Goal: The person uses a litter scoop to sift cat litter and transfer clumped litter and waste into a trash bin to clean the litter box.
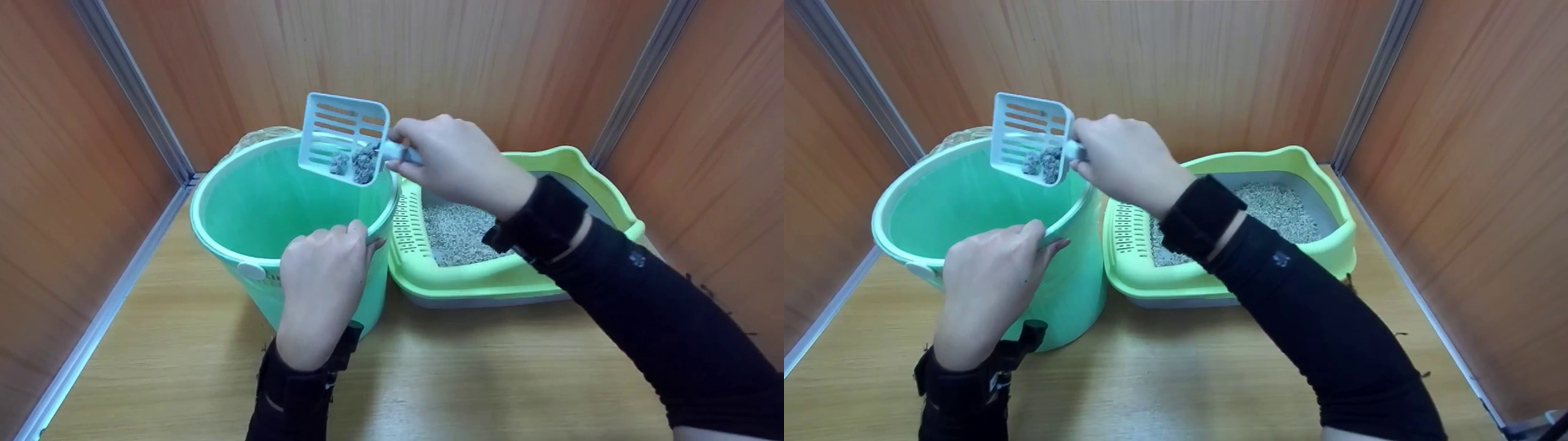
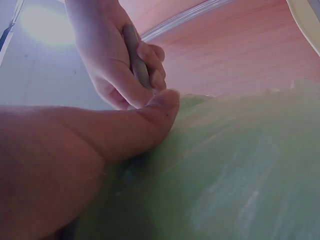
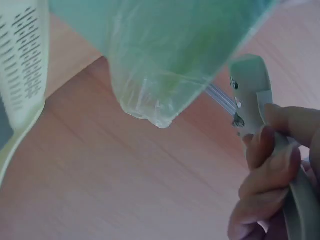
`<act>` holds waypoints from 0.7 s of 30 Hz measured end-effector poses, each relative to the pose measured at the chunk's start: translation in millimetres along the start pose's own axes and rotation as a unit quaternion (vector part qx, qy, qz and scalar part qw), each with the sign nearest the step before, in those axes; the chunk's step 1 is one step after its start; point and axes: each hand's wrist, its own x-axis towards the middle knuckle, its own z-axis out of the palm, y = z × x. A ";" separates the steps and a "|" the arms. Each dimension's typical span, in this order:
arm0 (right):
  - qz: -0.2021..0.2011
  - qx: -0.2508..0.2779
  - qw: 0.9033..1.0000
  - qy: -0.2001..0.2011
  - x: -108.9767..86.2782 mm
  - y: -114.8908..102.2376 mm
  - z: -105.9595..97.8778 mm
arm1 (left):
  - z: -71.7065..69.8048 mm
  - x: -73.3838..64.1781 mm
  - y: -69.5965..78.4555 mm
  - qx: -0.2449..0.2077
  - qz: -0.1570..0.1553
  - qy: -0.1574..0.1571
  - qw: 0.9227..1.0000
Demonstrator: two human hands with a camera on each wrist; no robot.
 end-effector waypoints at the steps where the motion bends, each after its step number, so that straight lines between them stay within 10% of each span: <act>1: -0.025 -0.034 0.999 0.016 0.8 -2.0 3.8 | 0.2 -0.1 0.5 0.001 0.000 0.002 1.000; 16: -0.212 -0.258 0.931 0.150 1.9 -6.0 27.8 | -2.9 4.5 6.0 -0.004 -0.005 -0.032 0.999; 21: -0.217 -0.277 0.924 0.150 1.2 -6.0 24.7 | -2.0 4.9 6.0 -0.007 -0.004 -0.032 0.999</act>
